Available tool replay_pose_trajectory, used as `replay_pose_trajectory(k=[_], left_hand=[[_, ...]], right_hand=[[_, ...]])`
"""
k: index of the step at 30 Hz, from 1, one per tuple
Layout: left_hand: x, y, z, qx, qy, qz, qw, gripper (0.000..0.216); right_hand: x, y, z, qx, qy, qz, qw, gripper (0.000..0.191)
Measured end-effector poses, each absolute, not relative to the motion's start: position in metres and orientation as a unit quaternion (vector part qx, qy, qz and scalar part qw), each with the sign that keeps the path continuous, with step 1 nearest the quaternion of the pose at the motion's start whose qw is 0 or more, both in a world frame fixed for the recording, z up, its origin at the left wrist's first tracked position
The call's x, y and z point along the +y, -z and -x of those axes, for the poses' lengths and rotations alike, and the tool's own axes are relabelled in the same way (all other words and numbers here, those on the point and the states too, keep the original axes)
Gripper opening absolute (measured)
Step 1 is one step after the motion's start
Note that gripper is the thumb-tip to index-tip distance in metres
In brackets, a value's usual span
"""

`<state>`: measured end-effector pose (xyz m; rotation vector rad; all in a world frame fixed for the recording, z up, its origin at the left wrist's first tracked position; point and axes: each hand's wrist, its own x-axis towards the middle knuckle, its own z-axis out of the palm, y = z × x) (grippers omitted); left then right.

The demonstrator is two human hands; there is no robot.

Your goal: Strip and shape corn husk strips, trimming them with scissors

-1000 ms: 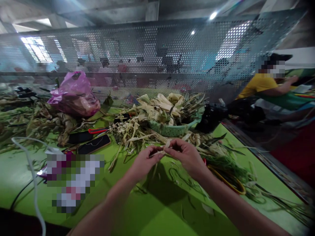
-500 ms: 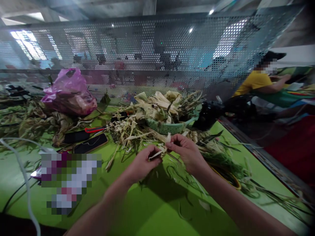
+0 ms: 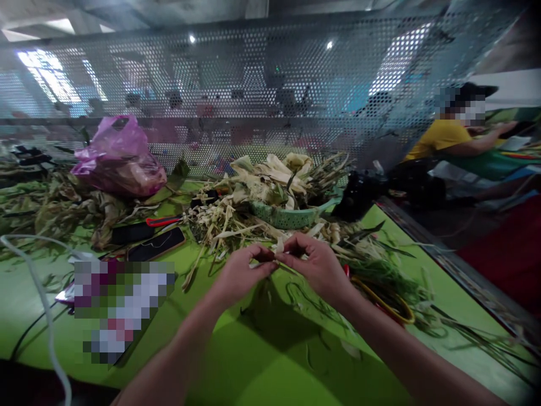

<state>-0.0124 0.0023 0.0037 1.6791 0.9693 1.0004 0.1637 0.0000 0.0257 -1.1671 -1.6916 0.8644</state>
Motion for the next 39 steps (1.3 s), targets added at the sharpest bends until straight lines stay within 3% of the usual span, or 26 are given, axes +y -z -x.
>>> replay_pose_trajectory(k=[5, 20, 33, 39], left_hand=[[0.004, 0.001, 0.010, 0.412, -0.437, -0.641, 0.477, 0.015], [0.000, -0.002, 0.008, 0.395, -0.422, -0.630, 0.519, 0.012], [-0.003, 0.000, 0.000, 0.386, -0.451, -0.581, 0.556, 0.012], [-0.003, 0.002, 0.000, 0.391, -0.523, -0.460, 0.602, 0.012]], right_hand=[[0.001, -0.023, -0.163, -0.643, -0.388, 0.476, 0.457, 0.025], [-0.004, -0.026, -0.164, -0.721, -0.277, 0.456, 0.443, 0.006], [0.002, -0.022, -0.165, -0.675, -0.288, 0.461, 0.498, 0.018], [0.002, -0.018, -0.160, -0.703, -0.322, 0.472, 0.424, 0.014]])
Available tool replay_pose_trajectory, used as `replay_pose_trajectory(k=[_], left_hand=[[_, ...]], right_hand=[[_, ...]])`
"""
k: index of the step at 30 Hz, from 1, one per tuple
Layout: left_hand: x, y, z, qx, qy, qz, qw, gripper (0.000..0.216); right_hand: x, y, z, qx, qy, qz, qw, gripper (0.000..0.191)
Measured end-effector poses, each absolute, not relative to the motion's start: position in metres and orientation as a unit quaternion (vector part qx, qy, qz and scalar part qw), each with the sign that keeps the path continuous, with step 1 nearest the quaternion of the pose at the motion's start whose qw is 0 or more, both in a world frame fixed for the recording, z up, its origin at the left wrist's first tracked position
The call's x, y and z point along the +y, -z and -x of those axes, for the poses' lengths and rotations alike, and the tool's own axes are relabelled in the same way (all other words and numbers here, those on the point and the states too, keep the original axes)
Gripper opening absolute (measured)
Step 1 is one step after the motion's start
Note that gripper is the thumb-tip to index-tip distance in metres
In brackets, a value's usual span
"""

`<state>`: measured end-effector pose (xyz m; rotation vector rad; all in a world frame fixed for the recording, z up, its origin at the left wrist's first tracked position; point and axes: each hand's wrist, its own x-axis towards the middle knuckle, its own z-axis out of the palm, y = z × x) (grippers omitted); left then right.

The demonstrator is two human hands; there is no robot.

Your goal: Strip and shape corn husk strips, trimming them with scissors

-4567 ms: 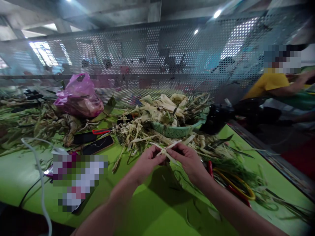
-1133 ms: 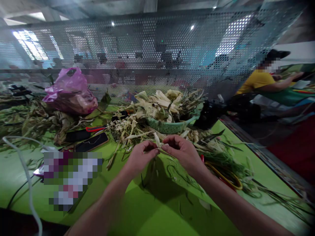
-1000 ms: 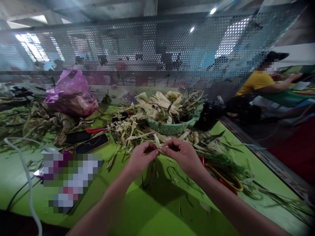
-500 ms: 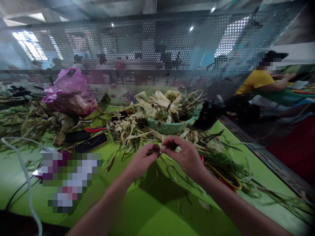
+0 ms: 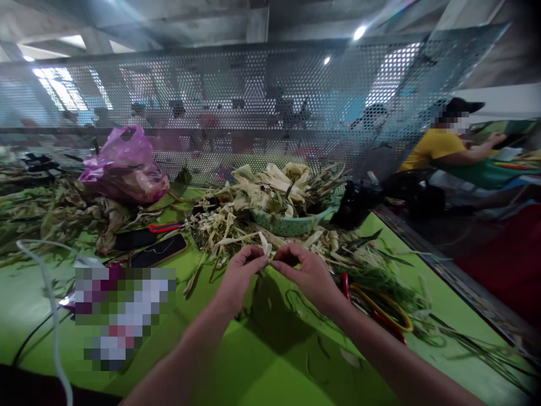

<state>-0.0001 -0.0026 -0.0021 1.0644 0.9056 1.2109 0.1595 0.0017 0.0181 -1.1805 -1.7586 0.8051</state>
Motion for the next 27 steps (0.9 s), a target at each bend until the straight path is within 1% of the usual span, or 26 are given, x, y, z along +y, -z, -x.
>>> replay_pose_trajectory(k=[4, 10, 13, 16, 20, 23, 27], left_hand=[[-0.005, 0.006, -0.003, 0.375, -0.553, -0.401, 0.627, 0.013], [-0.006, 0.007, -0.007, 0.339, -0.574, -0.332, 0.668, 0.017], [-0.008, 0.003, -0.007, 0.350, -0.560, -0.378, 0.649, 0.012], [-0.010, -0.001, -0.008, 0.363, -0.548, -0.456, 0.601, 0.007], [-0.010, -0.001, -0.010, 0.358, -0.532, -0.506, 0.577, 0.005], [-0.010, 0.000, -0.010, 0.357, -0.537, -0.505, 0.574, 0.012], [-0.010, 0.003, -0.009, 0.359, -0.535, -0.515, 0.566, 0.013]], right_hand=[[-0.004, -0.014, -0.151, -0.701, -0.305, 0.484, 0.425, 0.007], [-0.008, -0.011, -0.148, -0.710, -0.302, 0.478, 0.420, 0.008], [-0.007, -0.016, -0.151, -0.710, -0.304, 0.473, 0.424, 0.012], [-0.007, -0.022, -0.155, -0.691, -0.301, 0.471, 0.459, 0.015], [-0.008, -0.025, -0.157, -0.695, -0.267, 0.462, 0.483, 0.008], [-0.007, -0.023, -0.158, -0.711, -0.230, 0.459, 0.480, 0.004], [-0.006, -0.021, -0.160, -0.721, -0.221, 0.437, 0.491, 0.002]])
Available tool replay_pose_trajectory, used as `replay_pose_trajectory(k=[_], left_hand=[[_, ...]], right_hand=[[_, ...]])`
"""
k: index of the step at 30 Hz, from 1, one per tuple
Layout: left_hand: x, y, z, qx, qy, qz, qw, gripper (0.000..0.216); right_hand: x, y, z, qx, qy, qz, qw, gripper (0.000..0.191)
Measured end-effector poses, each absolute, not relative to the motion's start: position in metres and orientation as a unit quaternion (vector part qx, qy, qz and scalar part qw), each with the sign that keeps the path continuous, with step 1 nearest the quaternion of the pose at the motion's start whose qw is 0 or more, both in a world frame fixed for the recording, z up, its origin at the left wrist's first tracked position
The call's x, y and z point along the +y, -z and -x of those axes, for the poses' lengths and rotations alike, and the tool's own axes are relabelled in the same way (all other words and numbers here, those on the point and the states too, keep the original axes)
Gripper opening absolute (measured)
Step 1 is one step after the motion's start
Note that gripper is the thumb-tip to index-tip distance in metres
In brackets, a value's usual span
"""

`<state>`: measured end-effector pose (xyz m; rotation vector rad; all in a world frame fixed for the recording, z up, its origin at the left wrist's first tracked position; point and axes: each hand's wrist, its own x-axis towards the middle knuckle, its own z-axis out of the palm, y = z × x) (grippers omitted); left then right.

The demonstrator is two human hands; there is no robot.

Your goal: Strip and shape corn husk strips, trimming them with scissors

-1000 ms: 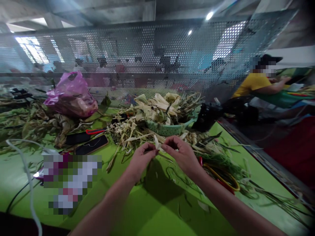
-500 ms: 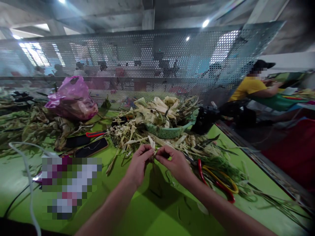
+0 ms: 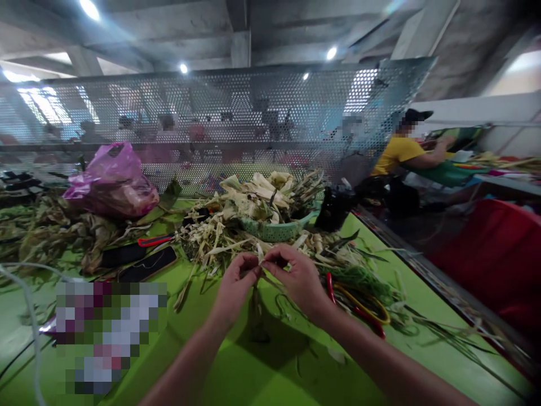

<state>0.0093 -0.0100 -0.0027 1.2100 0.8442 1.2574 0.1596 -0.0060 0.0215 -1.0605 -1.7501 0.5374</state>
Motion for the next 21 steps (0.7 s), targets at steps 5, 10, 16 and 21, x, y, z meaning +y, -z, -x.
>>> replay_pose_trajectory(k=[5, 10, 16, 21], left_hand=[[-0.010, 0.006, -0.008, 0.355, -0.524, -0.519, 0.575, 0.010], [-0.008, 0.009, -0.006, 0.356, -0.533, -0.460, 0.614, 0.014], [-0.005, 0.011, -0.004, 0.357, -0.549, -0.427, 0.624, 0.016], [-0.007, 0.013, -0.006, 0.360, -0.557, -0.423, 0.618, 0.017]], right_hand=[[-0.005, -0.022, -0.158, -0.676, -0.288, 0.450, 0.507, 0.008], [-0.005, -0.020, -0.155, -0.653, -0.387, 0.428, 0.490, 0.014], [-0.005, -0.014, -0.152, -0.648, -0.391, 0.422, 0.498, 0.014], [-0.005, -0.008, -0.153, -0.663, -0.321, 0.443, 0.511, 0.007]])
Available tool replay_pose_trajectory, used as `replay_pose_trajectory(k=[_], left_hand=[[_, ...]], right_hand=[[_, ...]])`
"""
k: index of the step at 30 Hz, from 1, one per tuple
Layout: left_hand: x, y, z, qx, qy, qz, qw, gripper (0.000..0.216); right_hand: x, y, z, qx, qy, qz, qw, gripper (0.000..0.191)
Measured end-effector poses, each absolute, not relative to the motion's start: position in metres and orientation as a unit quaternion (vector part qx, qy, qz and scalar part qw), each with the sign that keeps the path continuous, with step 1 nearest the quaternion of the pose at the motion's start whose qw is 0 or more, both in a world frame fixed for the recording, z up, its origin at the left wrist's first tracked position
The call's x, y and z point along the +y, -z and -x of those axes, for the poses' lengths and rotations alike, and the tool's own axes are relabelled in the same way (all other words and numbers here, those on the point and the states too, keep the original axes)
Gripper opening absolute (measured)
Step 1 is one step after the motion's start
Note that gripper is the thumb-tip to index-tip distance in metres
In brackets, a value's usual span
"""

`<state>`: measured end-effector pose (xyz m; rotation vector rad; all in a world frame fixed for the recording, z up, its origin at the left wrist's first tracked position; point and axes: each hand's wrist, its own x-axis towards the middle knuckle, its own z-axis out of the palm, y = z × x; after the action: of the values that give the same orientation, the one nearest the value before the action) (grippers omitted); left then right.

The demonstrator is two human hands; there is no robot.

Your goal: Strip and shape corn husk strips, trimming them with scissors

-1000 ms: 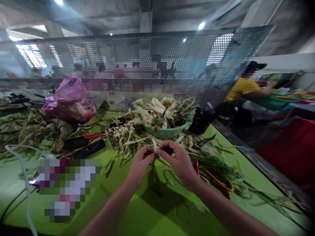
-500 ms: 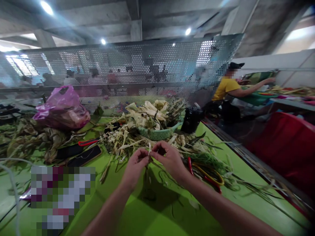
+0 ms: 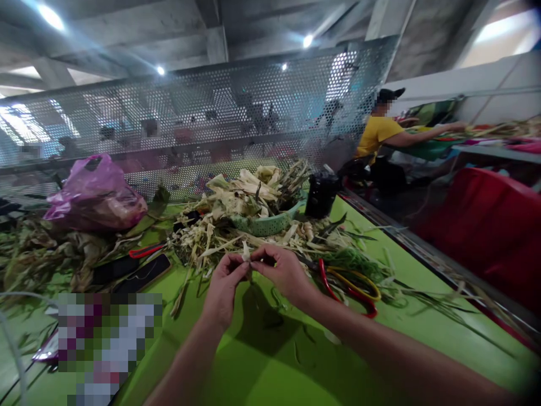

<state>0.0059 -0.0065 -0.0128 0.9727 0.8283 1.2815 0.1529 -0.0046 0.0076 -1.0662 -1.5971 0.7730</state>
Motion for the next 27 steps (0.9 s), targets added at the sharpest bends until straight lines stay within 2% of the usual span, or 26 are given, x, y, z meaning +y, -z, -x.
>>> replay_pose_trajectory(k=[16, 23, 27], left_hand=[[-0.0072, 0.0117, -0.0053, 0.352, -0.547, -0.400, 0.646, 0.021], [-0.0047, 0.0123, -0.0054, 0.381, -0.546, -0.463, 0.585, 0.015], [-0.0042, 0.0094, -0.0040, 0.403, -0.540, -0.489, 0.554, 0.014]], right_hand=[[-0.0052, -0.0106, -0.1558, -0.681, -0.351, 0.427, 0.481, 0.003], [-0.0028, -0.0084, -0.1572, -0.682, -0.361, 0.432, 0.468, 0.010], [-0.0019, -0.0099, -0.1580, -0.689, -0.358, 0.438, 0.454, 0.006]])
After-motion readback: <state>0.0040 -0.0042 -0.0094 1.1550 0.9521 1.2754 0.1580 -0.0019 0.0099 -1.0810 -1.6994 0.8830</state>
